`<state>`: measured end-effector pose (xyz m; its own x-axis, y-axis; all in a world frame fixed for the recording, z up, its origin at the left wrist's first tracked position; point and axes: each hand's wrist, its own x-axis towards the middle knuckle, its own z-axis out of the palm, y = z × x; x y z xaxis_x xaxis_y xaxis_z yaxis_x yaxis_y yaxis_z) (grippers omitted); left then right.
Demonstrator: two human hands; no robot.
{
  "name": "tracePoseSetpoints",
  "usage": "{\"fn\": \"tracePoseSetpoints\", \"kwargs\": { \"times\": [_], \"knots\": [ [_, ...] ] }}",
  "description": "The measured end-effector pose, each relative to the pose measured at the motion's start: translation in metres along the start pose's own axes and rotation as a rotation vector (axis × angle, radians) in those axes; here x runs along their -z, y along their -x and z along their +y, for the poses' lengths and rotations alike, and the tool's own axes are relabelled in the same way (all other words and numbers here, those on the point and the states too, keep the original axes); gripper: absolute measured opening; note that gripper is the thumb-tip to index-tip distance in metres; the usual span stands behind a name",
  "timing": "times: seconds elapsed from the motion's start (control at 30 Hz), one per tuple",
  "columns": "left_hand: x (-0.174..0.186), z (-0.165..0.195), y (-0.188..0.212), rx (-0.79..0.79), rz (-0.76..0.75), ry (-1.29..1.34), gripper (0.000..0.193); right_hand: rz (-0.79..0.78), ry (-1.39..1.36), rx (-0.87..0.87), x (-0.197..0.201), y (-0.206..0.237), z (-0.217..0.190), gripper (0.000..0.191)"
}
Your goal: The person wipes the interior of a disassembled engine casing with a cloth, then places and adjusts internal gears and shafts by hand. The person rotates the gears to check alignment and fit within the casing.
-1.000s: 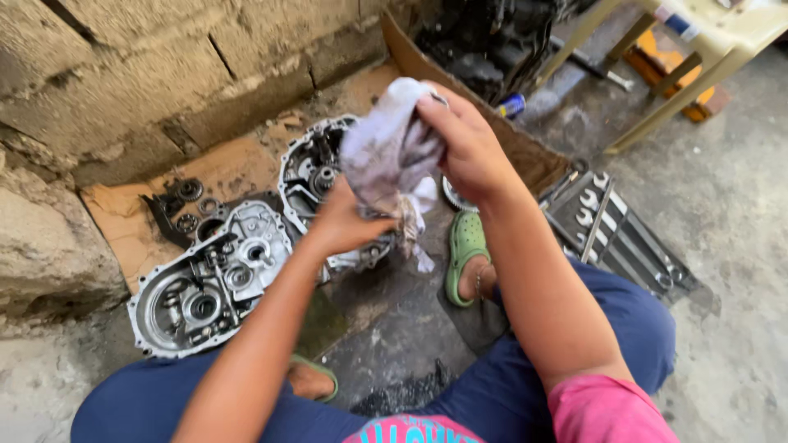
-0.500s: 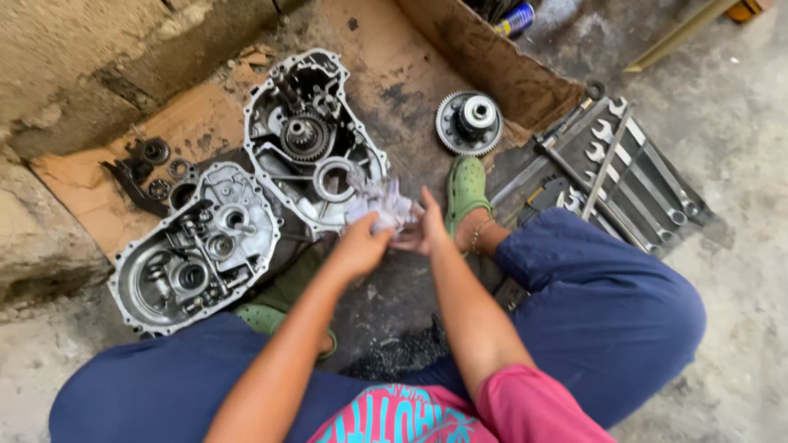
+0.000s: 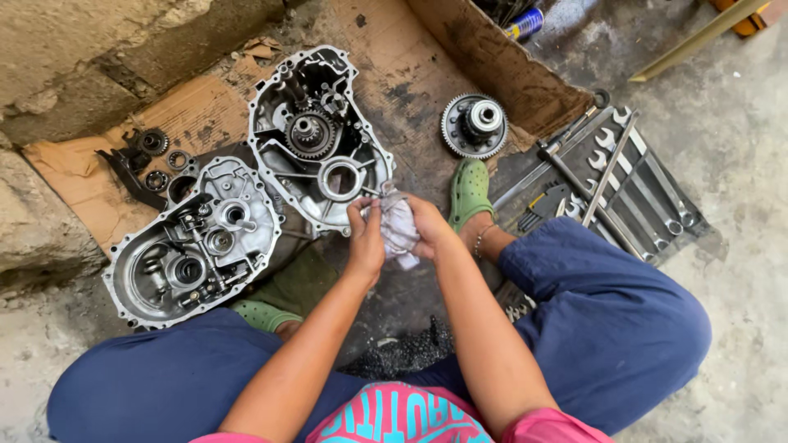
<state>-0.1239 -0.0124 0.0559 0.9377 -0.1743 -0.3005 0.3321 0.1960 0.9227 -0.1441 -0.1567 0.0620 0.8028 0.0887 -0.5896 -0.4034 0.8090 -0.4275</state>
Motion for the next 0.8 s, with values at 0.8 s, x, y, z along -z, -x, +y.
{"fn": "tracePoseSetpoints", "kwargs": {
  "times": [0.8],
  "knots": [
    [0.035,0.064,-0.007,0.387,0.012,0.341,0.021,0.271,0.450,0.649,-0.077,0.006,0.075,0.044]
  ]
}}
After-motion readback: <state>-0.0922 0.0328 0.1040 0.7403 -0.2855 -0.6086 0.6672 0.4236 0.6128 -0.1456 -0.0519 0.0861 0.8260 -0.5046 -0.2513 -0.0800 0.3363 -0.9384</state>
